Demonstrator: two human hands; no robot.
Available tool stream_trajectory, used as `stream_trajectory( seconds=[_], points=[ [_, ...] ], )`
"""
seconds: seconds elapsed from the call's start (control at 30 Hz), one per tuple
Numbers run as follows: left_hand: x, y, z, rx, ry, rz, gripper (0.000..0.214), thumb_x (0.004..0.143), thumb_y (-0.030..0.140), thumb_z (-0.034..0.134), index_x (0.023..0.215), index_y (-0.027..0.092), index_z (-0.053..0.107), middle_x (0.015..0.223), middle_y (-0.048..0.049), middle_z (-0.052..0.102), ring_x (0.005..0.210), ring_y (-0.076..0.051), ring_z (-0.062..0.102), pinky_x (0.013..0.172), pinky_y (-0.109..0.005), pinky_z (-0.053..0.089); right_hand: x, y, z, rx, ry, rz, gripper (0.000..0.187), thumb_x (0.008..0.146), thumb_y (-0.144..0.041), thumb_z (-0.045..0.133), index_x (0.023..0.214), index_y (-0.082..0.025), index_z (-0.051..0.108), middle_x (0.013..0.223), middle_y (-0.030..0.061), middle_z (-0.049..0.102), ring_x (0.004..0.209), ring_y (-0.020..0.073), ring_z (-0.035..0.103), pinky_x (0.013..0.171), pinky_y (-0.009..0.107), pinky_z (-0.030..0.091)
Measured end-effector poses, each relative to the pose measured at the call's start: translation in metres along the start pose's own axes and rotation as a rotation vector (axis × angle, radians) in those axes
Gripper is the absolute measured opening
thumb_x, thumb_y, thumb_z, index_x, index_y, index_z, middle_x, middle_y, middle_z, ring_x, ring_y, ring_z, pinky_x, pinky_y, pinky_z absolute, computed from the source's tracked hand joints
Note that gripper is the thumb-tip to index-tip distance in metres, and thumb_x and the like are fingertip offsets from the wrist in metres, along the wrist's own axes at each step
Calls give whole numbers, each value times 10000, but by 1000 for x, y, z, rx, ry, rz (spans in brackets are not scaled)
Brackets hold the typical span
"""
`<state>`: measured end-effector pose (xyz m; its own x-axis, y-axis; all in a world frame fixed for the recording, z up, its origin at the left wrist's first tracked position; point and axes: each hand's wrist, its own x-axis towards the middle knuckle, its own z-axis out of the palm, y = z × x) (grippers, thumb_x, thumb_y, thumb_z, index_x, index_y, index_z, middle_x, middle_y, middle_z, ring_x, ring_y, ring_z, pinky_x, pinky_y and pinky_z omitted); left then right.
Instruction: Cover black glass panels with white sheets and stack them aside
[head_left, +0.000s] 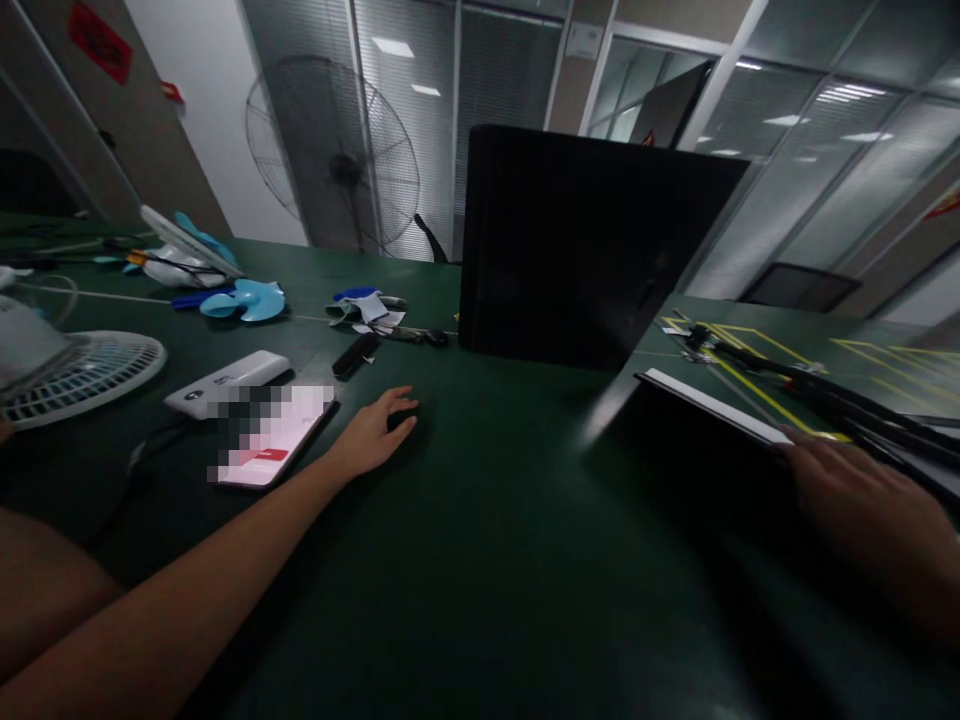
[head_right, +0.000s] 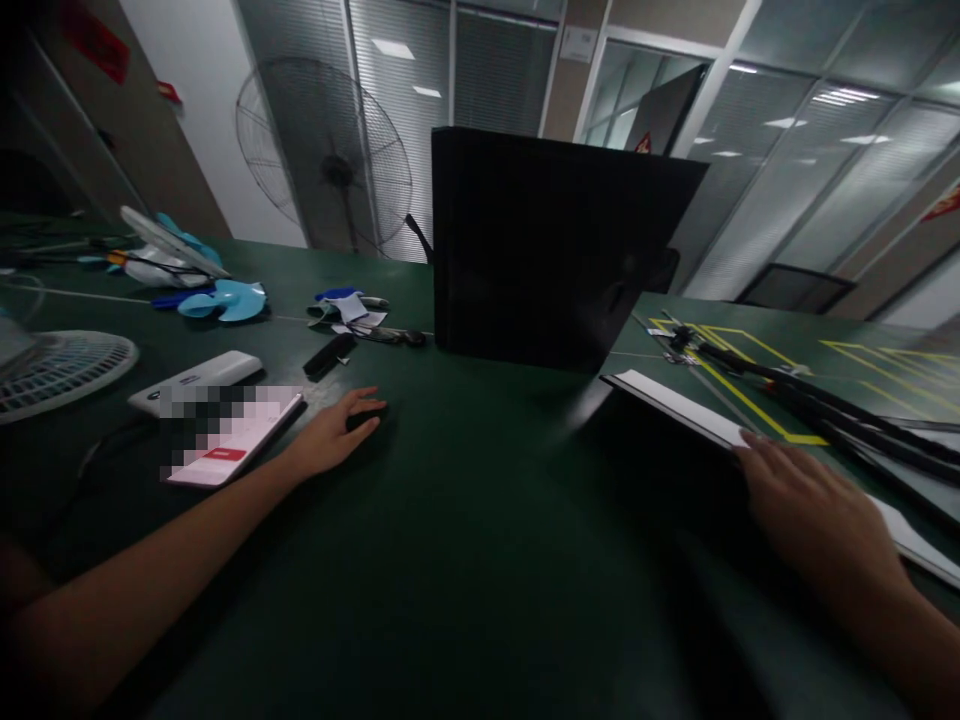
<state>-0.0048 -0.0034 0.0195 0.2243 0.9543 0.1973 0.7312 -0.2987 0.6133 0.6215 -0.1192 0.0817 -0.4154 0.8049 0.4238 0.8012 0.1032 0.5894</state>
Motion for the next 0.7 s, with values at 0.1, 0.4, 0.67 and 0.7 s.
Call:
stream_trajectory(
  seconds=[0.1,0.4,0.67,0.7],
  points=[
    [1,2,-1,11,-25,-34,612,944,482,499,1481,198,420,1428,-120,648,1286,-324,631,1088,-517,465,4,0,-10,-58,-26,23,272,954,-167,504,1145,-159,697,1082,151,674,828,232,640,588,325,492],
    [1,5,-2,11,-36,-55,649,931,511,495,1496,203,410,1434,-112,645,1239,-326,658,1060,-511,488,2,13,-28,-86,-38,81,260,935,-145,542,1162,-125,667,915,124,665,721,219,626,576,339,433],
    [2,-2,0,1,-17,-28,625,927,506,513,1471,209,430,1408,-103,667,1255,-315,652,1058,-498,490,7,28,-32,-131,-59,151,311,1016,-189,410,1161,-54,650,1182,243,677,1113,303,654,834,394,475],
    [2,-3,1,0,-12,-22,627,927,506,516,1474,209,431,1405,-103,669,1237,-316,664,1043,-494,500,10,28,-36,-153,-57,164,337,1022,-189,391,1188,-38,641,1288,260,633,1205,315,610,866,404,470]
  ],
)
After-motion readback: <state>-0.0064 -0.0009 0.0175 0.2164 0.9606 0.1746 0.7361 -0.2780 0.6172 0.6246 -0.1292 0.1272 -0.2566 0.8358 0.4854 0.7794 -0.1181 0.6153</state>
